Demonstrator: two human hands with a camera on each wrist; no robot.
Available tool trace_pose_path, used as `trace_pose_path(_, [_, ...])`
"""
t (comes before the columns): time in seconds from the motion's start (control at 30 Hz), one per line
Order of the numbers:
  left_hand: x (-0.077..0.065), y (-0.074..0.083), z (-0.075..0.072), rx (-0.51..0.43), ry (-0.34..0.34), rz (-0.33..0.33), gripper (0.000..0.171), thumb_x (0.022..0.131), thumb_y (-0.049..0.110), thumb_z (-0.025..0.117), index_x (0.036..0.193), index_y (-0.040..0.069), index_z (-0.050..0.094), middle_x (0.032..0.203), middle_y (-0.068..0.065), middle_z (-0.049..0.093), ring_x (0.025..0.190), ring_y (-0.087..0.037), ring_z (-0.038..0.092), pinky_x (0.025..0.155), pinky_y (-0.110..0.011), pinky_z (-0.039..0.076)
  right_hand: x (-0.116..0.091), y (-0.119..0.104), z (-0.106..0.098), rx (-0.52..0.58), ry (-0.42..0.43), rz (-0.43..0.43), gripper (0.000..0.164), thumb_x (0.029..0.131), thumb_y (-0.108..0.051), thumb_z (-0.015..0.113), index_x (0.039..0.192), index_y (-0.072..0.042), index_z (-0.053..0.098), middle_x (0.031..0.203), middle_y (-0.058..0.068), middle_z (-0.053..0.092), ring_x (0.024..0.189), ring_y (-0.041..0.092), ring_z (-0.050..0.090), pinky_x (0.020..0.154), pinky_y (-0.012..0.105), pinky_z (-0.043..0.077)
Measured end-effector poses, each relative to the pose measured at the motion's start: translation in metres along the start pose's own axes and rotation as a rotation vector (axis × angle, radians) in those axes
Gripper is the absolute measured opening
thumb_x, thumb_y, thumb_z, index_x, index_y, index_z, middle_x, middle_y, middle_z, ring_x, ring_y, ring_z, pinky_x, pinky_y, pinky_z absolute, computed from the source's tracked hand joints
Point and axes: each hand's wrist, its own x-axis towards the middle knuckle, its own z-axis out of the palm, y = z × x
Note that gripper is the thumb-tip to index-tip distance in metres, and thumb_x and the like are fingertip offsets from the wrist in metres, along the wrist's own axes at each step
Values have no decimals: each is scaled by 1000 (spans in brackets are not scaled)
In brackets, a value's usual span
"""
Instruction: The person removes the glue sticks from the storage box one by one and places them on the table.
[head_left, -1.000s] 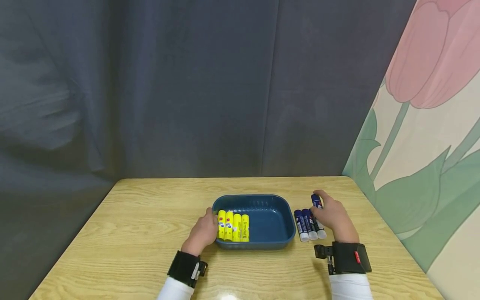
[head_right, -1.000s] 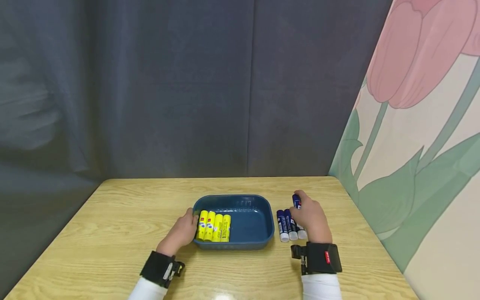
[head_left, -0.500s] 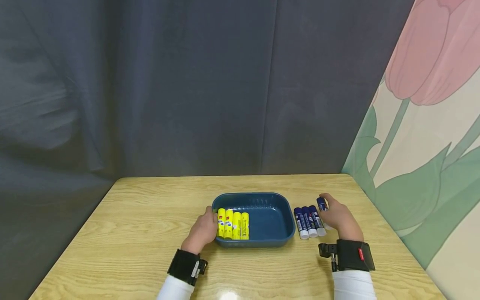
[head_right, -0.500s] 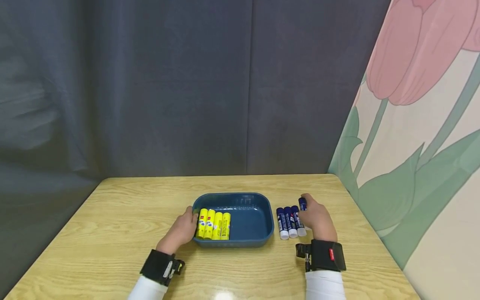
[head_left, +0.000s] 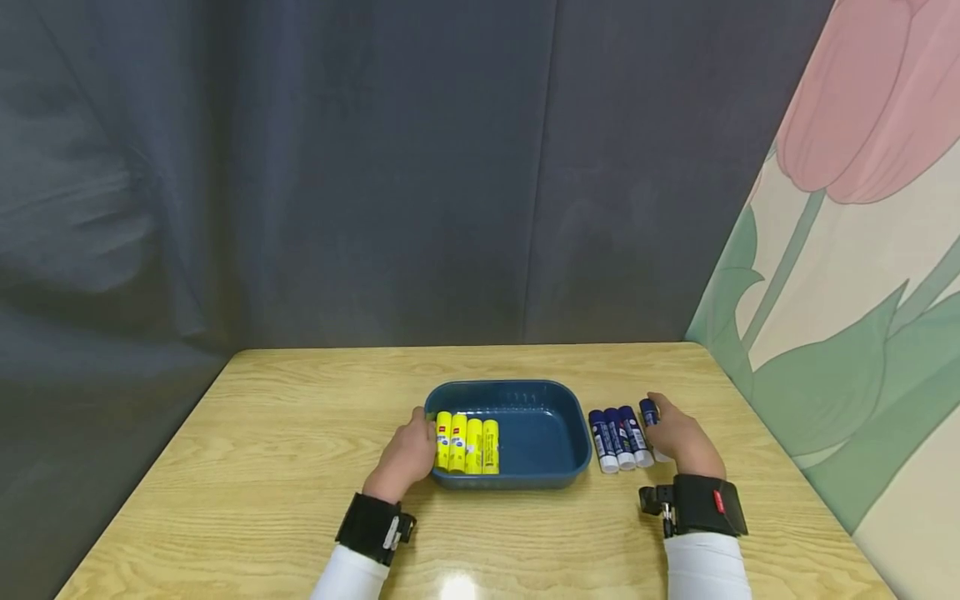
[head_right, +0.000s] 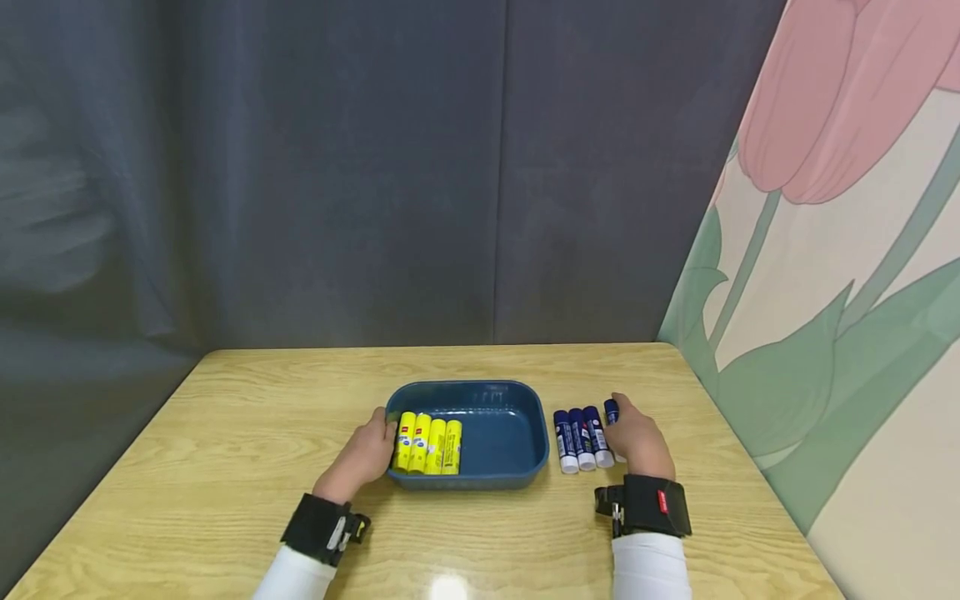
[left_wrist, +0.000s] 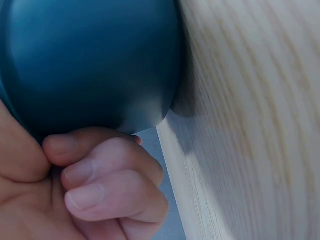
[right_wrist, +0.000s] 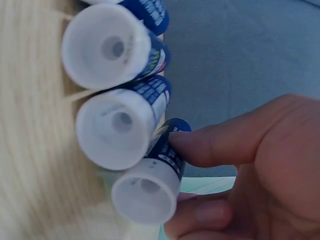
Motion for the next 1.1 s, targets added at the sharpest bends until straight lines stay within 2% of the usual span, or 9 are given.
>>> trace_pose_path(0.47, [-1, 0, -1, -6, -5, -3, 47, 101, 21, 31, 138, -7, 23, 79, -12, 51, 64, -20, 49, 50, -32, 38, 5, 5, 7, -25, -5, 1, 61, 83, -2, 41, 140, 6, 19, 129, 44, 33, 104, 53, 42, 83, 64, 39])
trace_pose_path(0.77, [1, 0, -3, 3, 2, 19, 46, 101, 20, 30, 137, -7, 24, 77, -12, 50, 61, -20, 48, 48, -32, 37, 7, 3, 5, 2, -17, 25, 60, 85, -5, 39, 141, 3, 19, 130, 44, 31, 108, 54, 38, 87, 68, 35])
trace_pose_path(1.1, [0, 2, -2, -2, -7, 7, 46, 101, 21, 29, 137, -7, 24, 75, -11, 50, 59, -20, 48, 48, -32, 37, 5, -1, 4, -11, -1, 34, 57, 86, -6, 38, 139, 7, 20, 129, 44, 32, 107, 53, 39, 89, 66, 35])
